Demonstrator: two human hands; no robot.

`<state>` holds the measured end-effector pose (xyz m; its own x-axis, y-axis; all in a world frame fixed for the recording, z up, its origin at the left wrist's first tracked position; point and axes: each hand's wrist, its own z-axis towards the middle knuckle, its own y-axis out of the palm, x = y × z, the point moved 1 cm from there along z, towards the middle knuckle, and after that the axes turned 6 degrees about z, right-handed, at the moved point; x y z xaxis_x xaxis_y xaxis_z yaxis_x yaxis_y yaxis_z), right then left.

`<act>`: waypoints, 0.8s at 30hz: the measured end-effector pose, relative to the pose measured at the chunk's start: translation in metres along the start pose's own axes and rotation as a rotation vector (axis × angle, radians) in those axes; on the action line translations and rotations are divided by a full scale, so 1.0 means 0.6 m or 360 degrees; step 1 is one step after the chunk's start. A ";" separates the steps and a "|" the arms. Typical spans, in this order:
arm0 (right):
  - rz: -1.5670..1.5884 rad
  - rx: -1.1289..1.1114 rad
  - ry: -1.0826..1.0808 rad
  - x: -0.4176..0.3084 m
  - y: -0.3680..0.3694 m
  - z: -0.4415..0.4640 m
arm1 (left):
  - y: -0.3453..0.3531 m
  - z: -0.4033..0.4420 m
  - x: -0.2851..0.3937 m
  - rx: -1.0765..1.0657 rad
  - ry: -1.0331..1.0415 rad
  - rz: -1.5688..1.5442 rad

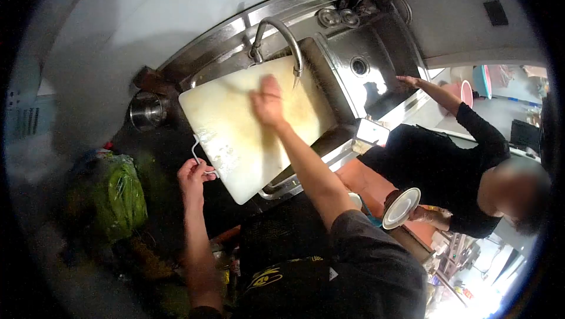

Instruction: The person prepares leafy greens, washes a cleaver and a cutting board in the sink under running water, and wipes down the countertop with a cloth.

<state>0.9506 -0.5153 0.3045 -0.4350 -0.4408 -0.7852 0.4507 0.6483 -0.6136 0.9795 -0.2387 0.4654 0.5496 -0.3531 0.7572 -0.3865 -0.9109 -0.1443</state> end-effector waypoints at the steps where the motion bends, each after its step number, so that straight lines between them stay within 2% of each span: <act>1: -0.0057 0.0031 -0.0164 -0.060 0.021 -0.013 | -0.001 -0.002 0.002 -0.0016 0.0007 0.0005; 2: -0.0123 0.0071 -0.0338 -0.109 0.030 -0.033 | 0.001 -0.003 0.003 -0.0022 0.0025 0.0017; 5: -0.0051 -0.0301 -0.0710 -0.220 -0.007 -0.106 | 0.000 -0.005 0.005 -0.0001 -0.0011 0.0012; 7: -0.0047 -0.0507 -0.0932 -0.197 -0.024 -0.106 | 0.005 -0.010 0.015 -0.0003 -0.0012 0.0036; 8: -0.0120 -0.0545 -0.0776 -0.155 -0.031 -0.080 | 0.001 -0.015 0.016 -0.0015 -0.0014 0.0070; 9: -0.0036 -0.0314 -0.0512 -0.068 -0.011 -0.050 | -0.004 -0.008 0.002 -0.0016 0.0016 0.0044; 10: -0.0321 0.0165 -0.0564 0.036 0.000 -0.015 | -0.007 -0.006 0.001 -0.0011 0.0022 0.0037; 12: -0.0426 0.0131 0.0464 0.174 -0.051 0.025 | -0.009 -0.005 -0.005 -0.0046 -0.0069 -0.0002; 14: -0.0883 0.0258 0.0813 0.192 -0.065 0.004 | -0.005 -0.003 -0.003 -0.0042 -0.0056 -0.0012; 16: -0.0283 -0.0340 0.0476 0.040 -0.098 -0.018 | -0.011 0.002 -0.005 -0.0041 -0.0097 0.0033; 17: 0.0021 0.0072 -0.0125 0.051 -0.020 -0.080 | -0.011 0.006 -0.002 -0.0042 -0.0091 0.0044; 18: -0.0018 0.0030 -0.0471 -0.066 -0.027 -0.129 | -0.013 0.004 -0.002 -0.0047 -0.0093 0.0064; 19: -0.0041 -0.0220 -0.0560 -0.165 -0.039 -0.167 | -0.018 0.001 -0.007 -0.0039 -0.0103 0.0074; 20: 0.0222 -0.0504 -0.0734 -0.206 -0.026 -0.193 | -0.021 0.005 -0.016 -0.0033 -0.0064 -0.0024; 22: 0.0031 -0.0506 -0.0794 -0.259 0.005 -0.212 | -0.026 0.011 -0.024 -0.0042 -0.0018 -0.0115; 24: -0.0089 -0.0518 -0.0846 -0.239 0.003 -0.189 | -0.026 0.013 -0.025 -0.0048 -0.0009 -0.0149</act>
<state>0.9253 -0.3804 0.4254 0.0341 -0.6738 -0.7381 0.1413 0.7344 -0.6639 0.9832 -0.2209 0.4511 0.5882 -0.2682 0.7630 -0.3553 -0.9332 -0.0541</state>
